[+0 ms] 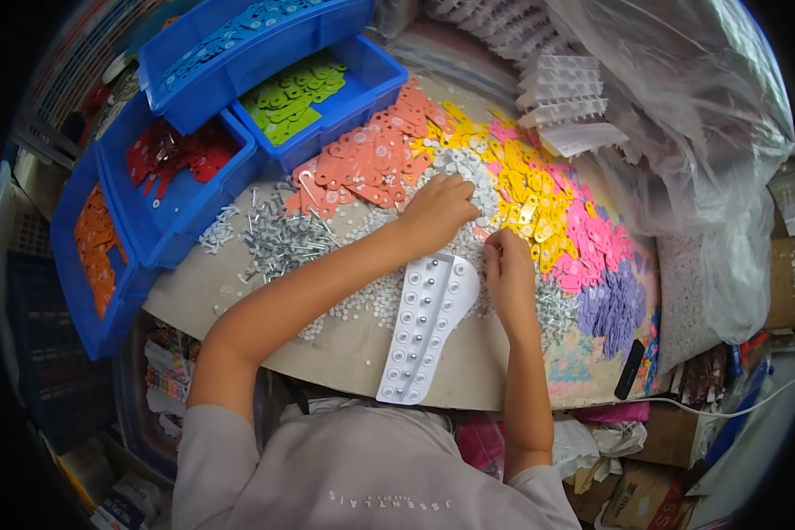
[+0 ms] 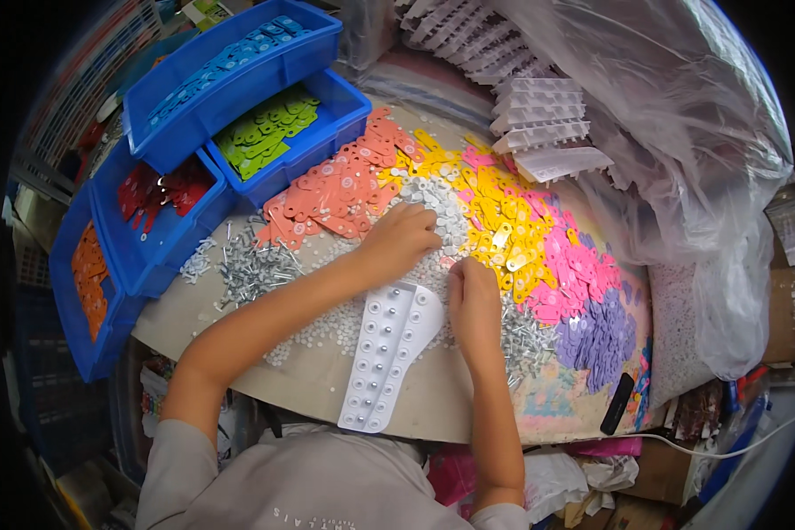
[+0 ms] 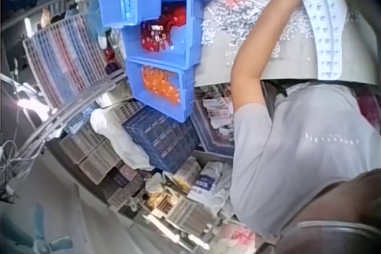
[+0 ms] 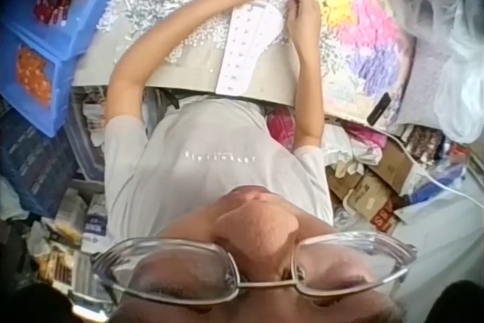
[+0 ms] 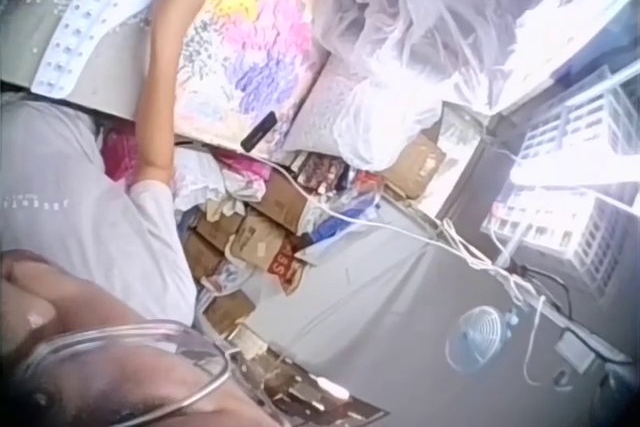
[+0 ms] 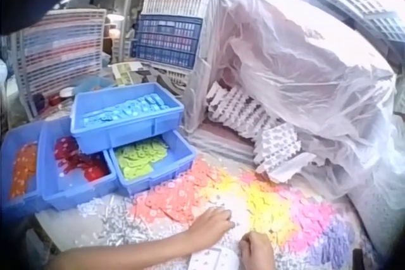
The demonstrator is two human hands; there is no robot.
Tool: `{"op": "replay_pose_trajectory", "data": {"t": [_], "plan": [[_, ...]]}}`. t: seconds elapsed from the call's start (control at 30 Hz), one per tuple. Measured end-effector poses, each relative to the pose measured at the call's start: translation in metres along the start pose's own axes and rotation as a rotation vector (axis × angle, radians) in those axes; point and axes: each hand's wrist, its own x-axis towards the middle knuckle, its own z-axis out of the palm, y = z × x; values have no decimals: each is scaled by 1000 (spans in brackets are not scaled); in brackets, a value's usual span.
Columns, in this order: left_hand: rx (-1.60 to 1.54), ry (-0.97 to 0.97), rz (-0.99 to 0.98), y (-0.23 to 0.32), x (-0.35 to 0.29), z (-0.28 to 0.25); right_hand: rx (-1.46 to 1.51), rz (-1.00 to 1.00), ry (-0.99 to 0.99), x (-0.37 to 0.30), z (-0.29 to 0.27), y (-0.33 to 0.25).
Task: Assemble a toy musical instrument by inserting pins and colored keys into a plastic base.
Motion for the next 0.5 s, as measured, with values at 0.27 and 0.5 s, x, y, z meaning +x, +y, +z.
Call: {"op": "replay_pose_trajectory", "data": {"t": [0.27,0.5], "plan": [[-126,16,-103,12,4,-20,253,174,52,-18,-16,-9],[-513,-106,-361,32,-53,-82,334,31,-159,-37,-17,-29]]}}
